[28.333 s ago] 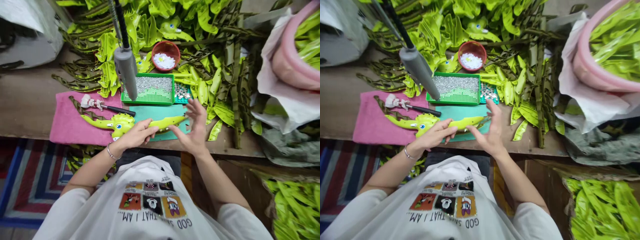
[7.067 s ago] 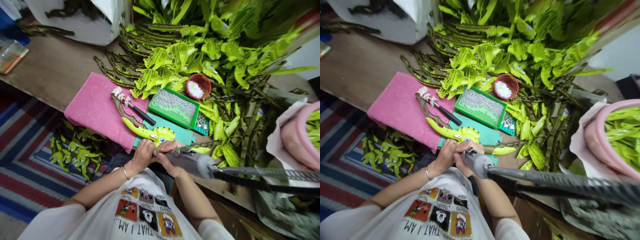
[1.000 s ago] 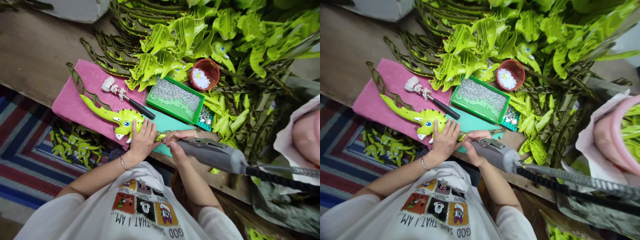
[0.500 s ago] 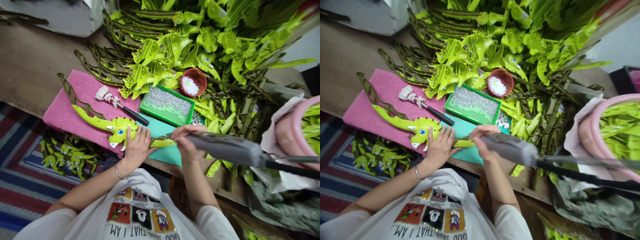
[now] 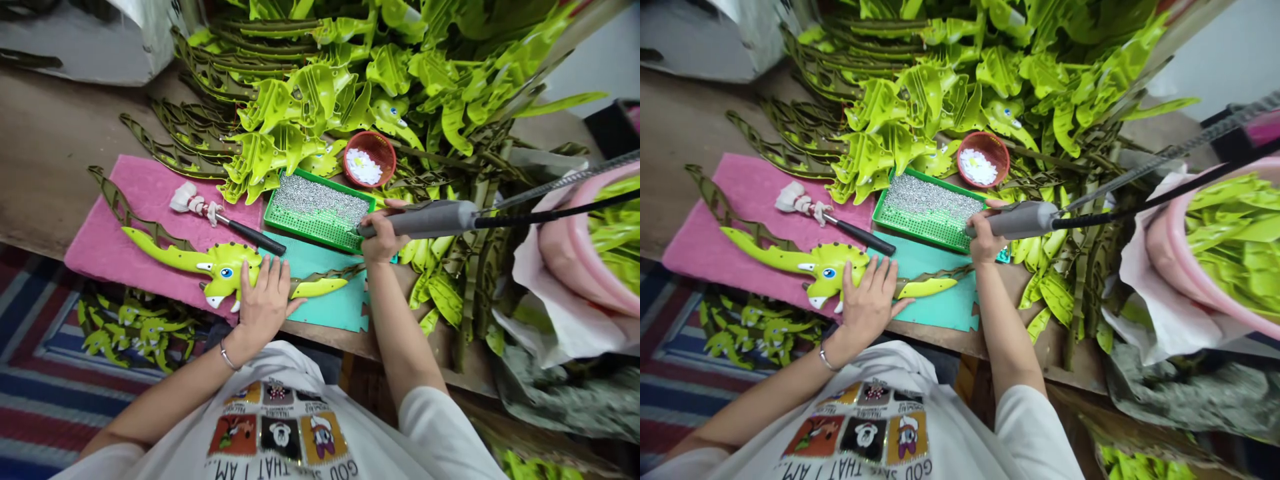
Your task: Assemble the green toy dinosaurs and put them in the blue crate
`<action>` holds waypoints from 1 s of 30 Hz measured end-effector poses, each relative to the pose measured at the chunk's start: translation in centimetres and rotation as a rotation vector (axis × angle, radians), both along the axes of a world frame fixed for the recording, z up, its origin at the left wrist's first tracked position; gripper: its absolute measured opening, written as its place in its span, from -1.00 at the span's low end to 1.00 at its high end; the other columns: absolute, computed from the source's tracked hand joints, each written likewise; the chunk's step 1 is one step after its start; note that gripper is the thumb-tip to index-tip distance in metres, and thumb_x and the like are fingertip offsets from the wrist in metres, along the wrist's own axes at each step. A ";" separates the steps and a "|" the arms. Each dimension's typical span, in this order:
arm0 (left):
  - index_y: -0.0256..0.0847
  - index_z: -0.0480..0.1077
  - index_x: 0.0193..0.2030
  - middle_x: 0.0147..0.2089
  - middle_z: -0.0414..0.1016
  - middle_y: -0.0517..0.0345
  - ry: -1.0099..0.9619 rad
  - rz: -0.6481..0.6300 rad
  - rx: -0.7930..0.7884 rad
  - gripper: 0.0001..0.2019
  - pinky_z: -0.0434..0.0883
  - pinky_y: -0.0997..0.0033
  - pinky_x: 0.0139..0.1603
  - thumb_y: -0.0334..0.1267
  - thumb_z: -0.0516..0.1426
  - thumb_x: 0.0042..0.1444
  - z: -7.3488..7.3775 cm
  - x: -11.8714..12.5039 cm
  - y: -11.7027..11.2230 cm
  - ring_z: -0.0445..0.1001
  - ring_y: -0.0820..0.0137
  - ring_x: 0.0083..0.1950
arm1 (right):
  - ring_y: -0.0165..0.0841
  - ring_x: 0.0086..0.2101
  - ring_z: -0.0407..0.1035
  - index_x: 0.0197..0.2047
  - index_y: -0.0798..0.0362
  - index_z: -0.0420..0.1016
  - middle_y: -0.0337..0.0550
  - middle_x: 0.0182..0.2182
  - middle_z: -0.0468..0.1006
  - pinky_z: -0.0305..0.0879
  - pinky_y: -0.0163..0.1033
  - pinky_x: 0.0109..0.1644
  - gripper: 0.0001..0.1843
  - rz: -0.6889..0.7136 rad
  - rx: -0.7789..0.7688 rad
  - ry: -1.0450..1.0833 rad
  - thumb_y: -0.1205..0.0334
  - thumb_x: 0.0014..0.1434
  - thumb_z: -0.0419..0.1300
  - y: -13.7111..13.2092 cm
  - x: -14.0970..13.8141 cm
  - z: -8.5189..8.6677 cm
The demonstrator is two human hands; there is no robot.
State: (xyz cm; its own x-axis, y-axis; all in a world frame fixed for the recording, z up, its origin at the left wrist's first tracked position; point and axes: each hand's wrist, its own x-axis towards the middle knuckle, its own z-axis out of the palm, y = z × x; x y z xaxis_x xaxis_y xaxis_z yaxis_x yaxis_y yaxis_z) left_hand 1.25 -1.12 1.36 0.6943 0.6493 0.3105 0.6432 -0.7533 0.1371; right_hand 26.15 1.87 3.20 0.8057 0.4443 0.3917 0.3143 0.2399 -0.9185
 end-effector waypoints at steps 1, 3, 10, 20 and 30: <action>-0.48 0.34 0.26 0.20 0.47 -0.36 0.005 -0.004 0.015 -0.40 -0.23 -0.34 0.47 0.05 0.08 0.32 0.0 0.0 0.0 0.38 -0.08 0.30 | -0.42 -0.65 0.24 -0.26 -0.04 0.29 -0.45 -0.67 0.31 0.31 -0.24 -0.45 -0.74 -0.003 0.002 -0.004 0.12 -0.04 0.19 0.1 0.1 -0.2; -0.51 0.34 0.25 0.19 0.48 -0.36 0.012 -0.009 0.032 -0.37 -0.22 -0.32 0.47 0.08 0.07 0.31 0.1 0.0 0.0 0.39 -0.09 0.29 | -0.42 -0.66 0.24 -0.27 -0.04 0.28 -0.45 -0.67 0.28 0.31 -0.24 -0.46 -0.75 -0.005 -0.015 -0.017 0.09 -0.03 0.18 0.2 0.2 -0.4; -0.52 0.14 0.40 0.21 0.45 -0.37 -0.016 -0.054 0.004 -0.29 0.13 -0.21 0.39 0.04 0.08 0.32 0.2 0.0 0.2 0.40 -0.08 0.28 | -0.43 -0.65 0.26 -0.33 -0.03 0.27 -0.43 -0.68 0.26 0.31 -0.24 -0.44 -0.75 0.063 -0.108 -0.042 0.04 -0.03 0.20 0.3 0.4 0.3; -0.06 0.32 0.31 0.19 0.51 -0.14 -0.042 -0.314 0.036 -0.54 0.34 -0.07 0.27 -0.43 0.06 0.30 -0.5 1.4 0.0 0.45 0.09 0.25 | -0.43 -0.68 0.22 -0.20 -0.08 0.40 -0.45 -0.66 0.30 0.24 -0.25 -0.53 -0.76 0.243 0.205 -0.022 0.19 0.01 0.26 -4.6 -3.5 4.8; -0.05 0.36 0.27 0.15 0.55 -0.04 -0.038 -0.284 0.088 -0.59 0.38 -0.02 0.22 -0.34 0.12 0.30 -0.7 1.6 -0.2 0.50 0.09 0.18 | -0.41 -0.63 0.30 -0.15 -0.11 0.46 -0.43 -0.61 0.42 0.35 -0.24 -0.49 -0.78 0.449 0.134 0.028 0.30 0.11 0.28 -9.0 -6.7 2.7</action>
